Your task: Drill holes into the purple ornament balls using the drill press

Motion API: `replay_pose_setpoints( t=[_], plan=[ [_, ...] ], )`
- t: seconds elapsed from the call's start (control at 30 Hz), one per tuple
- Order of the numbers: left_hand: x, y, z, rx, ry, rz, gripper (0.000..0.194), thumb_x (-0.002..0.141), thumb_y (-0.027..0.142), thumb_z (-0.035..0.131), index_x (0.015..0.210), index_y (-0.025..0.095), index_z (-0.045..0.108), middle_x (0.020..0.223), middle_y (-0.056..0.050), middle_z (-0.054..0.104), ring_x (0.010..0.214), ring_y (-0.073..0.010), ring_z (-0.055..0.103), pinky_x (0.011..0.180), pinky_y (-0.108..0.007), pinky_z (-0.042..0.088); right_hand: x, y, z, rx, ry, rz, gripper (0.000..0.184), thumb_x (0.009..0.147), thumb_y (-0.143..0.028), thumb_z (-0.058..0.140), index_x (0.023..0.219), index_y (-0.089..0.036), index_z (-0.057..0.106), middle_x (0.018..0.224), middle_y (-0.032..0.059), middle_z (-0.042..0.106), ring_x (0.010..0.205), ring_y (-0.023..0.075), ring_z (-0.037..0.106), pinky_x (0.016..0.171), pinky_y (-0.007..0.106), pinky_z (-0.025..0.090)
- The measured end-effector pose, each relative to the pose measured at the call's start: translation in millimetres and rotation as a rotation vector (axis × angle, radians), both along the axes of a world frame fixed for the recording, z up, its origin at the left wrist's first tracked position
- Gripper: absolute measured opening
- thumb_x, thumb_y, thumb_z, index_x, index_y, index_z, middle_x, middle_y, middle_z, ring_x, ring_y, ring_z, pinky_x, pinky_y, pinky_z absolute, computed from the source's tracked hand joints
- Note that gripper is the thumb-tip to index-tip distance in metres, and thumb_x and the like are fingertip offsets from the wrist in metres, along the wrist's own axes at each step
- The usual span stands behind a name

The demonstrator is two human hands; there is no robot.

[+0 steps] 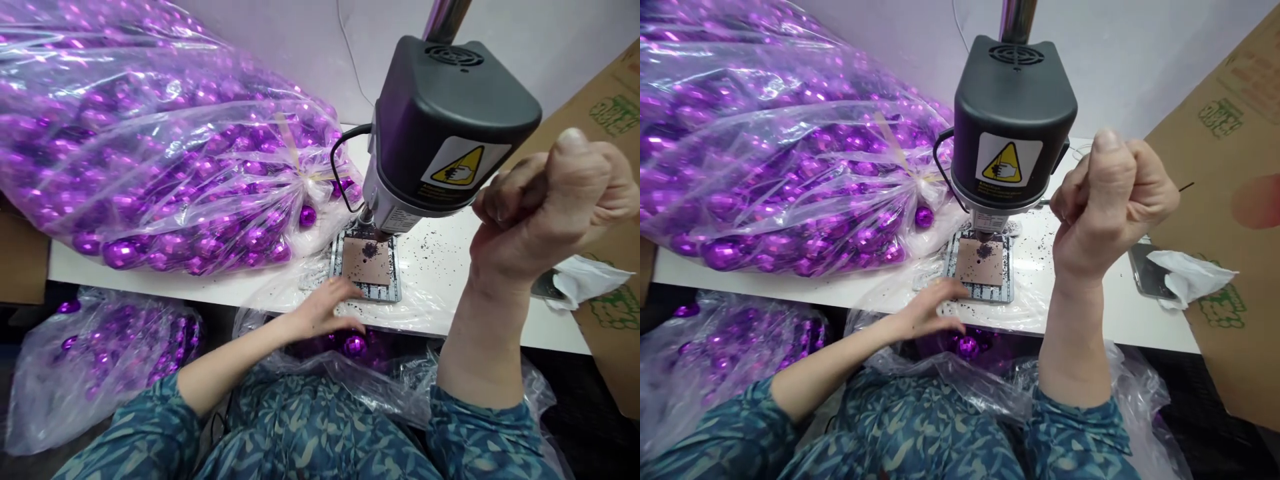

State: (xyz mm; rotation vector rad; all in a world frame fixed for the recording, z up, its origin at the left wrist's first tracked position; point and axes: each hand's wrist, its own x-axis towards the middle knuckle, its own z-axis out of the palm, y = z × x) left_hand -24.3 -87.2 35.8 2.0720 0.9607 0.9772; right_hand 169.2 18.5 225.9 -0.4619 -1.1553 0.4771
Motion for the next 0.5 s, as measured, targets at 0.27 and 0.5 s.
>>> replay_pose_setpoints(
  t=[0.27,0.5],
  plan=[
    [-47.1,132.3,14.1,-0.128,0.405,0.771,0.033,0.089,-0.002,0.052,0.113,0.017,0.066,0.127,-0.020,0.061,0.120,-0.0394,0.060,0.102,-0.053,0.049,-0.7,-1.5,-5.1,0.034,0.015,-0.022,0.050,0.081,-0.029,0.066,0.055,-0.024,0.024,0.038,-0.0097,0.023,0.032,0.0030,0.027,0.033,0.024,0.018],
    [-53.6,129.6,26.2,-0.146,0.325,0.685,0.045,0.085,0.006,0.068,0.128,0.018,0.063,0.135,-0.019,0.058,0.125,-0.0408,0.064,0.110,-0.059,0.048,3.0,-1.9,-9.6,0.054,-0.021,-0.013,0.048,0.087,-0.026,0.061,0.056,-0.022,0.025,0.040,-0.0108,0.025,0.033,0.0009,0.030,0.035,0.020,0.021]
  ],
)
